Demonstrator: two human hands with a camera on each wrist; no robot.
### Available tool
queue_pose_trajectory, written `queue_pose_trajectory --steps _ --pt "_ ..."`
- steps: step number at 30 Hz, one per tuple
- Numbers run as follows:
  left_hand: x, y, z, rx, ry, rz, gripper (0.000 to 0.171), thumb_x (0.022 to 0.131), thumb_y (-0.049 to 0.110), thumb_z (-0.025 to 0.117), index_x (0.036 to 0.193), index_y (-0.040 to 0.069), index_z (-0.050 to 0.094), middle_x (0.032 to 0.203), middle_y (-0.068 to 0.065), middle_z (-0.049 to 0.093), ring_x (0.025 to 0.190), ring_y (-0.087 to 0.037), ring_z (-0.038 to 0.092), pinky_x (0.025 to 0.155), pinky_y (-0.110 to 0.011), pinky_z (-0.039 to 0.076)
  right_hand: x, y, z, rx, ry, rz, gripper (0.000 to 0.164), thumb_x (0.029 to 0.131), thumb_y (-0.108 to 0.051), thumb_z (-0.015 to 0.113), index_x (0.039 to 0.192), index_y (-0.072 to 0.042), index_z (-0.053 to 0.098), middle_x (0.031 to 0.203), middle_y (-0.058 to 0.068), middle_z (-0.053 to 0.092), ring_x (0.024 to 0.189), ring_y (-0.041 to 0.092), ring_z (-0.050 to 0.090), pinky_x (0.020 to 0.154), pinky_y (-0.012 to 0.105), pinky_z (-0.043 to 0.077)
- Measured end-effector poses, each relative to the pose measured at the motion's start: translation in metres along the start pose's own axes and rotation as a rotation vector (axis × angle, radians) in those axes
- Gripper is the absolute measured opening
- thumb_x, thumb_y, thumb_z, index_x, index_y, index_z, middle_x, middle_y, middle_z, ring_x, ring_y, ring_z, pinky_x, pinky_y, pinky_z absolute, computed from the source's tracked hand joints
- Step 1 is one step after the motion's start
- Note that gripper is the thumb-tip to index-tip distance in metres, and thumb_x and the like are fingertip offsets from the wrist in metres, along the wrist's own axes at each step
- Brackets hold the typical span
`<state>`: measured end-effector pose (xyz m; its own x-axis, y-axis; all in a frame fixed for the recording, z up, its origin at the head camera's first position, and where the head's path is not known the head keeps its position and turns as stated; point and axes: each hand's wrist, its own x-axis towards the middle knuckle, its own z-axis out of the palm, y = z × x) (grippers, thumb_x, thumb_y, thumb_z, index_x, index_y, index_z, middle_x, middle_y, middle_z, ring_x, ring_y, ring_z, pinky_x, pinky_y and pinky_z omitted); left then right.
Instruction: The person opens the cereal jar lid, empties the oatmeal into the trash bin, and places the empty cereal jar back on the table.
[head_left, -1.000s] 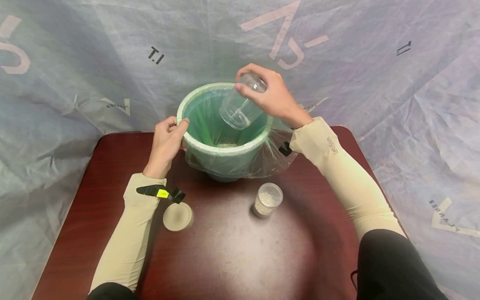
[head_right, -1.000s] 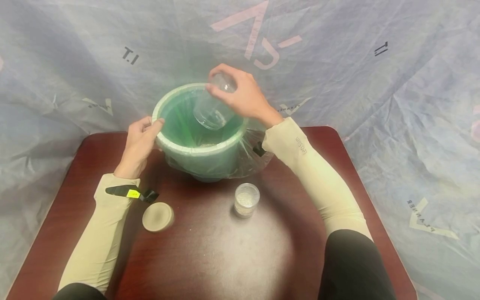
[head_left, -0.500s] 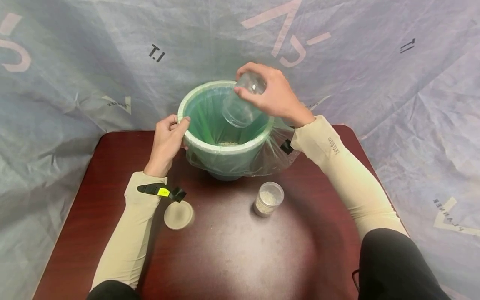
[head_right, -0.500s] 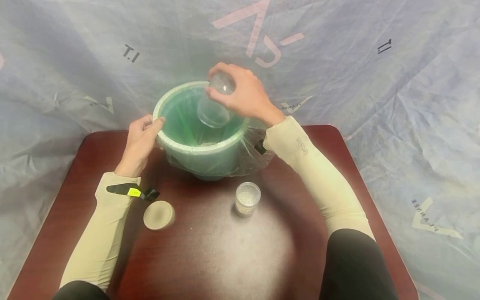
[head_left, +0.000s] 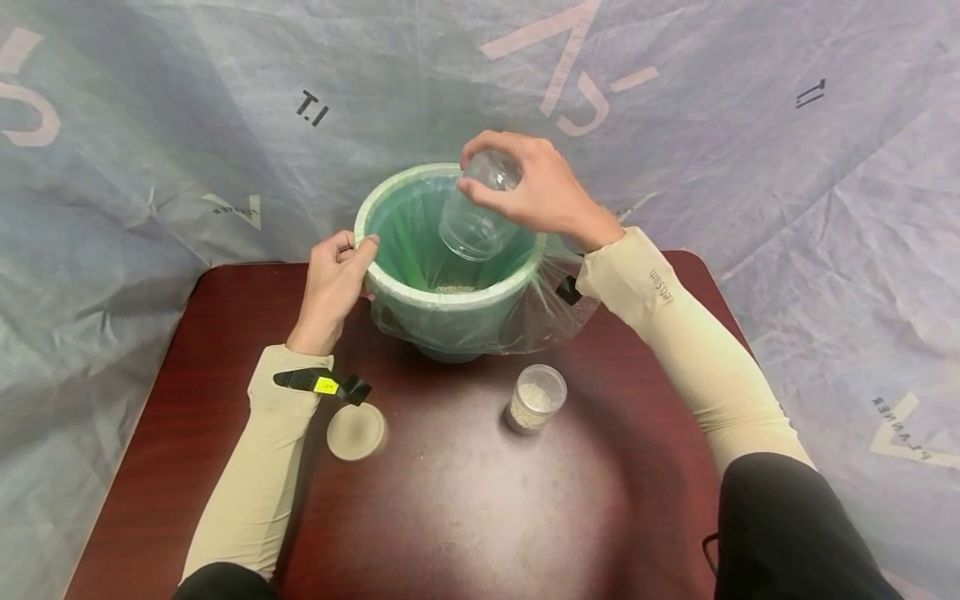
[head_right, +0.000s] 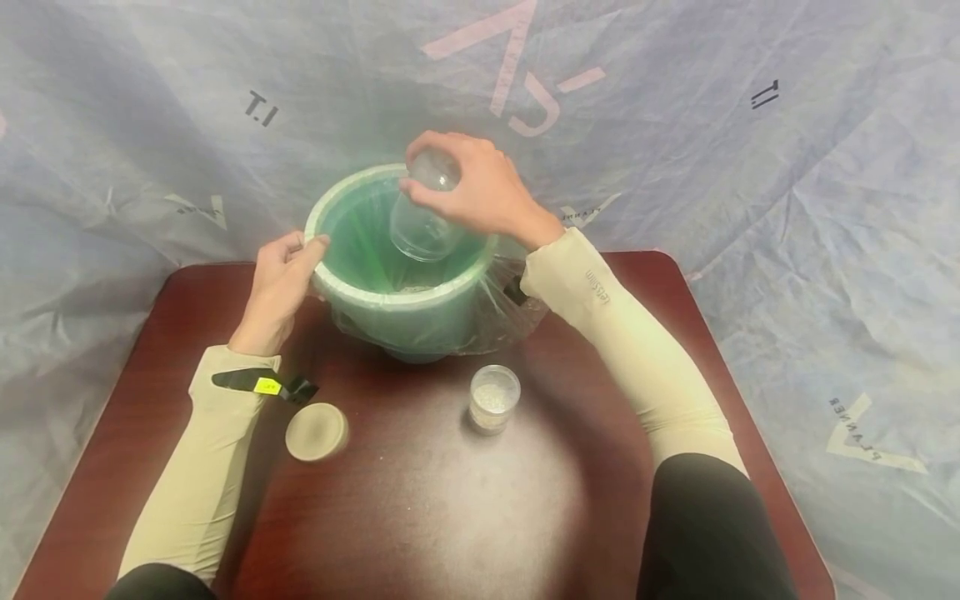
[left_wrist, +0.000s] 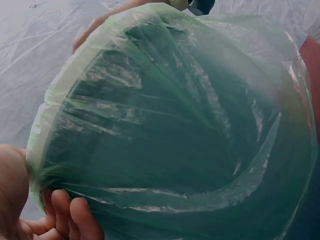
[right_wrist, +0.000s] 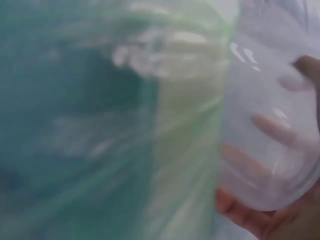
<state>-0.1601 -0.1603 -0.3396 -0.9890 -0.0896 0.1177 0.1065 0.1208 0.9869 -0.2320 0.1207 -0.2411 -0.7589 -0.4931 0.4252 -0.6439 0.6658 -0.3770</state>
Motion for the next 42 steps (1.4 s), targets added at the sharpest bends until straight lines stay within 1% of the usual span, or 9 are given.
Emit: queue_pose_trajectory --steps 6,12,17,19,23,25,29,34,42 --pt "0.0 -0.001 0.0 0.012 -0.006 -0.004 0.029 0.106 0.03 0.065 0.088 0.008 0.056 0.057 0.009 0.036 0.056 -0.018 0.053 0.055 -0.03 0.056 -0.005 -0.001 0.001 -0.026 0.0 -0.016 0.038 0.095 -0.058 0.07 0.12 -0.029 0.074 0.111 -0.006 0.065 0.088 0.017 0.059 0.076 0.042 0.048" --pt "0.001 -0.002 0.001 0.007 -0.004 -0.008 0.031 0.105 0.03 0.066 0.087 0.007 0.055 0.056 0.01 0.036 0.052 -0.014 0.051 0.055 -0.03 0.055 -0.007 -0.001 -0.002 0.06 -0.016 0.072 0.037 0.095 -0.059 0.069 0.12 -0.032 0.073 0.114 -0.01 0.067 0.094 0.014 0.059 0.083 0.039 0.046" --pt "0.002 -0.004 0.002 0.01 -0.006 -0.008 0.028 0.105 0.029 0.065 0.09 0.007 0.058 0.055 0.01 0.04 0.048 -0.012 0.05 0.054 -0.028 0.054 -0.007 0.004 -0.005 0.362 -0.003 0.187 0.032 0.098 -0.051 0.072 0.119 -0.026 0.073 0.127 -0.011 0.069 0.118 0.007 0.057 0.103 0.032 0.042" --pt "0.003 -0.004 0.002 0.011 -0.005 -0.005 0.029 0.105 0.03 0.065 0.09 0.006 0.058 0.055 0.01 0.039 0.049 -0.012 0.05 0.054 -0.028 0.054 -0.008 0.007 -0.006 0.438 0.019 0.21 0.028 0.1 -0.047 0.072 0.117 -0.025 0.073 0.119 -0.005 0.07 0.11 0.01 0.061 0.098 0.031 0.045" --pt "0.005 -0.005 0.001 0.014 0.004 0.001 0.03 0.105 0.03 0.066 0.088 0.006 0.056 0.055 0.01 0.037 0.049 -0.011 0.051 0.053 -0.028 0.054 -0.01 0.013 -0.007 0.55 0.054 0.255 0.022 0.101 -0.043 0.073 0.114 -0.025 0.074 0.102 0.003 0.069 0.077 0.022 0.059 0.07 0.034 0.048" --pt "0.005 -0.004 0.001 0.019 0.004 0.001 0.03 0.105 0.03 0.065 0.09 0.005 0.057 0.055 0.01 0.038 0.049 -0.012 0.051 0.053 -0.028 0.054 -0.011 0.016 -0.006 0.625 0.065 0.287 0.022 0.101 -0.041 0.073 0.115 -0.024 0.073 0.101 0.006 0.069 0.071 0.025 0.061 0.063 0.034 0.049" --pt "0.006 -0.005 0.001 0.013 0.0 -0.006 0.03 0.106 0.029 0.065 0.092 0.003 0.058 0.055 0.01 0.04 0.048 -0.013 0.052 0.053 -0.026 0.053 -0.013 0.019 -0.006 0.773 0.098 0.366 0.026 0.101 -0.04 0.074 0.119 -0.021 0.072 0.107 0.009 0.071 0.074 0.027 0.071 0.06 0.034 0.056" --pt "0.006 -0.006 0.002 0.004 0.003 0.0 0.031 0.106 0.029 0.065 0.089 0.005 0.056 0.055 0.01 0.037 0.051 -0.011 0.051 0.053 -0.025 0.054 -0.016 0.022 -0.009 0.914 0.129 0.447 0.031 0.099 -0.038 0.077 0.121 -0.017 0.072 0.116 0.009 0.069 0.074 0.023 0.072 0.061 0.033 0.059" --pt "0.01 -0.009 0.002 0.002 0.004 0.005 0.032 0.106 0.029 0.065 0.086 0.008 0.053 0.057 0.011 0.032 0.053 -0.011 0.05 0.053 -0.025 0.054 -0.028 0.027 -0.018 1.255 0.148 0.504 0.043 0.096 -0.017 0.08 0.132 -0.007 0.059 0.105 0.011 0.073 0.077 0.022 0.077 0.074 0.039 0.066"
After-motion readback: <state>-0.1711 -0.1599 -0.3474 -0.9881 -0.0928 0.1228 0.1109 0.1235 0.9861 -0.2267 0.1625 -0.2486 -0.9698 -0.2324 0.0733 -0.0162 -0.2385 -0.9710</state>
